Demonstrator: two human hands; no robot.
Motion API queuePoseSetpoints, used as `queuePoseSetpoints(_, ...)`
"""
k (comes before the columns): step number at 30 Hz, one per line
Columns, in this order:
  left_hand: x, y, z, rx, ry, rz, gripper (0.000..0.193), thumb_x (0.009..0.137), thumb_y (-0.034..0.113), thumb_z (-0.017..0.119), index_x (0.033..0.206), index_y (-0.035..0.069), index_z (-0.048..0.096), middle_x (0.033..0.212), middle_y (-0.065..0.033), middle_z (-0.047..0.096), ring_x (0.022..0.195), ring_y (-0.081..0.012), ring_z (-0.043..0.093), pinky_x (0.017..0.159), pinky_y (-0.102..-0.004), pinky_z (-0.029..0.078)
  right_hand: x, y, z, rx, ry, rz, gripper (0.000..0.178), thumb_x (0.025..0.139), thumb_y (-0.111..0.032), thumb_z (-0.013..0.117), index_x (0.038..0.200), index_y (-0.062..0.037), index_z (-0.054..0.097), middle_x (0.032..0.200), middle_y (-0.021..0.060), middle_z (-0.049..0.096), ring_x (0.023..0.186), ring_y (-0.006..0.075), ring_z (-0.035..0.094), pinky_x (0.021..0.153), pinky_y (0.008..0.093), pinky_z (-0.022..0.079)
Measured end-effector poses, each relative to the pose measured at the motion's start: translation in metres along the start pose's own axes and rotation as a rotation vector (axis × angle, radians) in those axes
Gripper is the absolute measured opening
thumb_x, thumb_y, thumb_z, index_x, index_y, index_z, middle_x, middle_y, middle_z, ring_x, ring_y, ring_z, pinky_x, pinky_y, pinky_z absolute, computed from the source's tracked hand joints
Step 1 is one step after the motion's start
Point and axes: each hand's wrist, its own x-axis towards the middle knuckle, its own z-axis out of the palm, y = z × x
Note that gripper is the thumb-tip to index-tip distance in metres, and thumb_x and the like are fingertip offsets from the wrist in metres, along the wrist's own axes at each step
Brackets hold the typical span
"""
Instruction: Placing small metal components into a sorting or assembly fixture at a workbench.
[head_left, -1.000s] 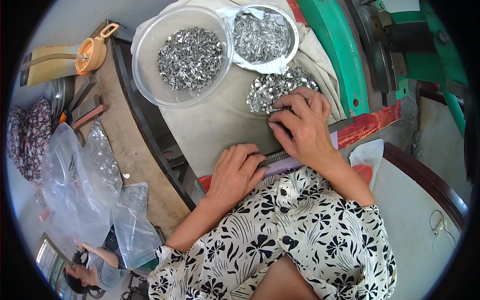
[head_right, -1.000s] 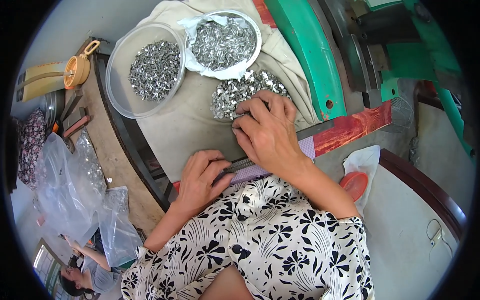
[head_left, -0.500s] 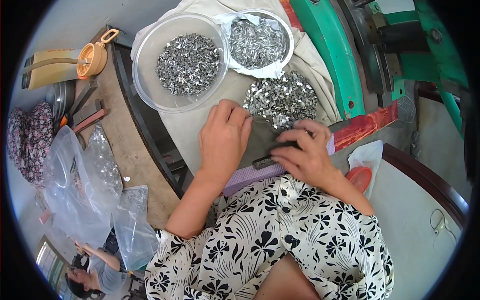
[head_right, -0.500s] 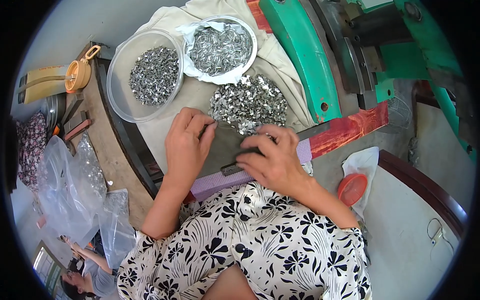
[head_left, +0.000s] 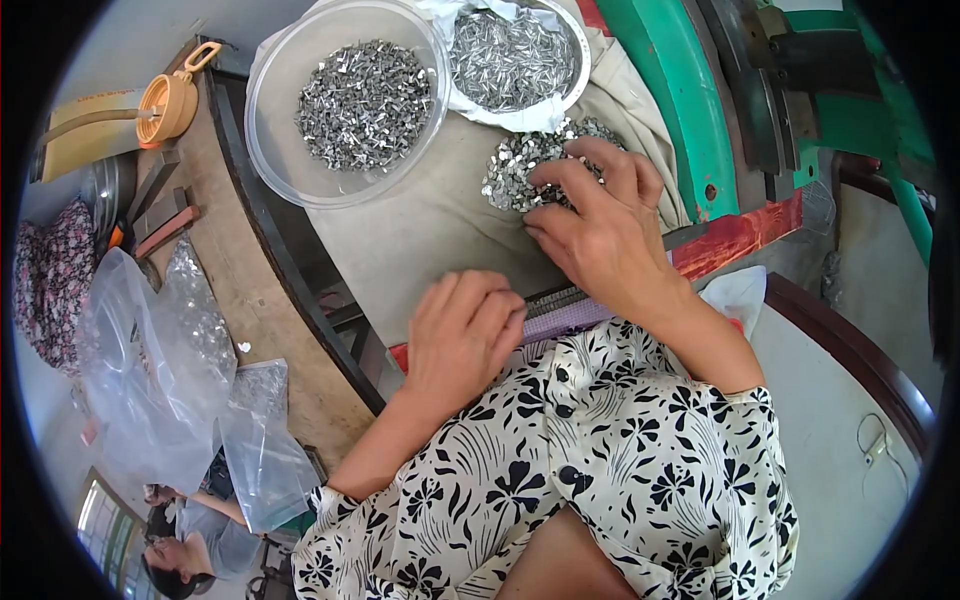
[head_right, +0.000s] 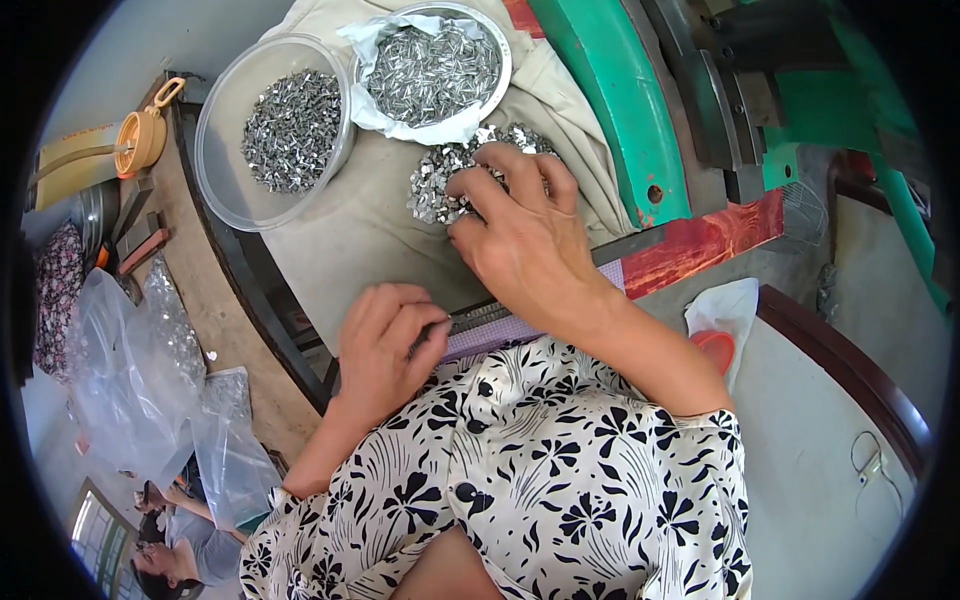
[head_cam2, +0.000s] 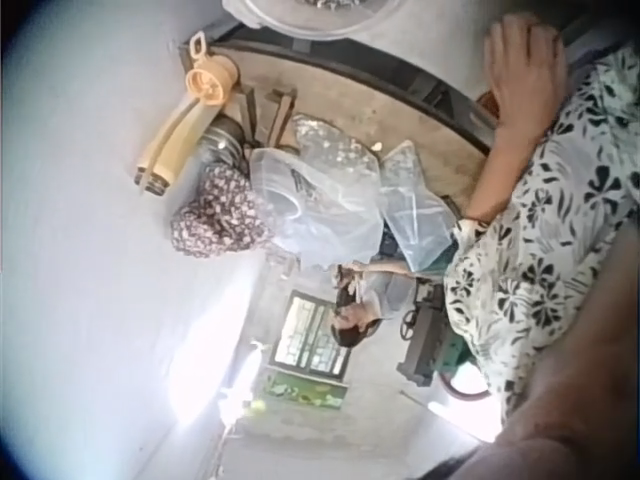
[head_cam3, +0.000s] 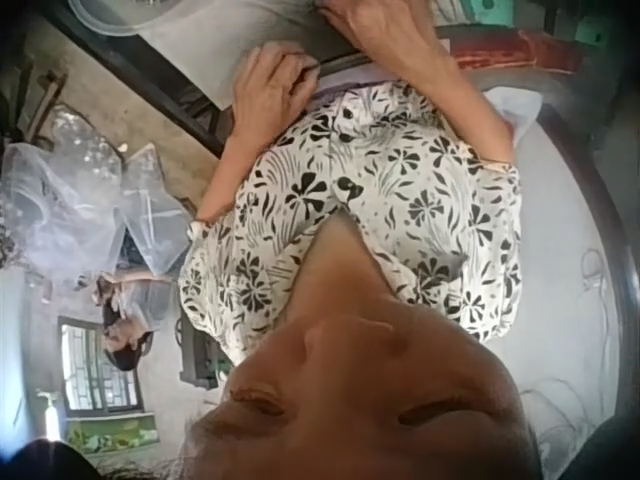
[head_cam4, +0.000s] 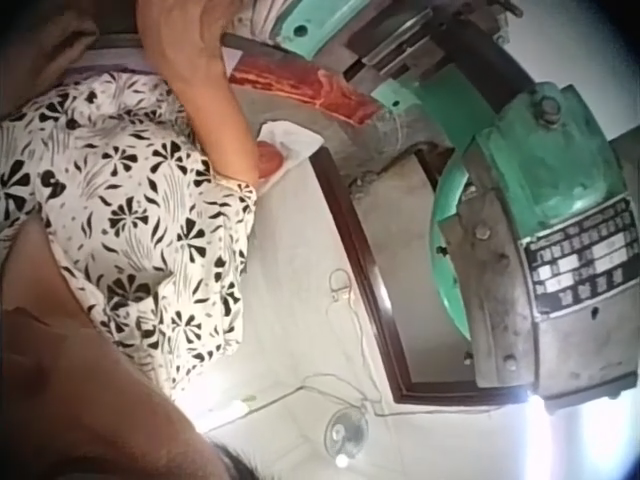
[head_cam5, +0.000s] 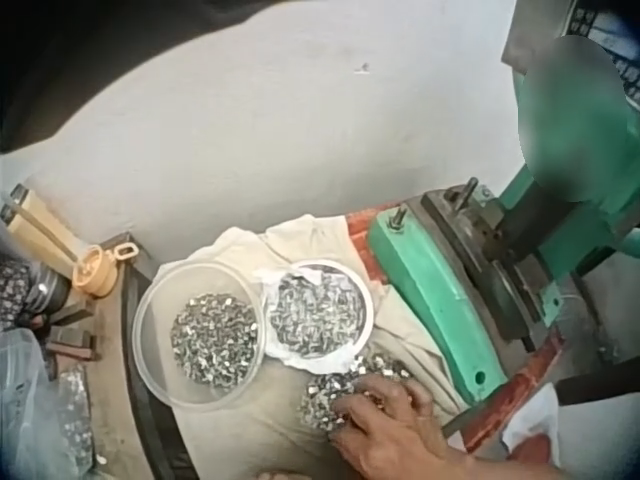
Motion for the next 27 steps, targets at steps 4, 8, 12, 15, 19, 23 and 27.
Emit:
queuePoseSetpoints(4,-0.003,0.000,0.011,-0.004,-0.045,0.037,0.023,0.068,0.005,0.078,0.086,0.008,0.064,0.097,-0.0044,0.062,0.085,-0.0253,0.059,0.070,-0.0369,0.046,-0.008,-0.003,0.007,-0.053,0.040,-0.024,0.016,0.066,-0.015,0.079,0.081,-0.0155,0.072,0.111,-0.0058,0.063,0.118,0.0249,0.050,0.095,0.0441,0.030)
queuePoseSetpoints(8,-0.009,-0.002,0.017,0.016,-0.065,0.053,0.025,0.068,0.006,0.079,0.089,0.008,0.064,0.099,-0.0046,0.062,0.090,-0.0256,0.058,0.073,-0.0375,0.046,-0.020,0.000,0.010,-0.001,0.135,0.026,0.018,0.067,-0.015,0.079,0.083,-0.0178,0.072,0.108,-0.0068,0.064,0.116,0.0242,0.051,0.094,0.0422,0.030)
queuePoseSetpoints(12,-0.013,-0.002,0.019,-0.043,-0.041,-0.005,0.027,0.068,0.008,0.080,0.089,0.008,0.064,0.100,-0.0055,0.062,0.091,-0.0263,0.058,0.075,-0.0379,0.047,-0.026,-0.001,0.012,-0.004,0.145,0.058,0.018,0.067,-0.016,0.080,0.084,-0.0186,0.073,0.107,-0.0072,0.065,0.115,0.0240,0.052,0.095,0.0407,0.029)
queuePoseSetpoints(15,-0.018,-0.004,0.022,-0.055,-0.037,-0.009,0.022,0.074,0.012,0.076,0.092,0.008,0.064,0.105,-0.0040,0.061,0.096,-0.0252,0.057,0.078,-0.0385,0.045,-0.028,-0.002,0.014,0.002,0.123,-0.004,0.017,0.067,-0.017,0.080,0.083,-0.0189,0.074,0.107,-0.0071,0.065,0.114,0.0240,0.052,0.096,0.0407,0.028)
queuePoseSetpoints(19,-0.020,-0.006,0.024,-0.009,-0.011,0.051,0.022,0.074,0.011,0.076,0.092,0.008,0.064,0.104,-0.0036,0.061,0.095,-0.0249,0.057,0.077,-0.0380,0.045,-0.025,-0.003,0.010,0.000,0.116,0.021,0.017,0.066,-0.018,0.080,0.082,-0.0189,0.074,0.109,-0.0076,0.065,0.116,0.0237,0.051,0.096,0.0405,0.027)
queuePoseSetpoints(23,-0.020,-0.003,0.025,-0.018,0.021,0.021,0.026,0.067,0.005,0.080,0.088,0.008,0.065,0.101,-0.0058,0.063,0.088,-0.0272,0.059,0.075,-0.0373,0.047,-0.026,-0.004,0.010,0.001,0.105,0.014,0.016,0.066,-0.017,0.080,0.081,-0.0191,0.073,0.109,-0.0080,0.065,0.116,0.0236,0.051,0.096,0.0405,0.028)
queuePoseSetpoints(27,-0.020,-0.003,0.025,-0.029,0.018,-0.009,0.027,0.068,0.005,0.080,0.090,0.008,0.065,0.101,-0.0062,0.063,0.088,-0.0276,0.059,0.075,-0.0378,0.046,-0.031,-0.004,0.007,0.054,0.119,0.009,0.017,0.065,-0.018,0.080,0.079,-0.0196,0.071,0.108,-0.0085,0.065,0.116,0.0245,0.050,0.095,0.0408,0.028)
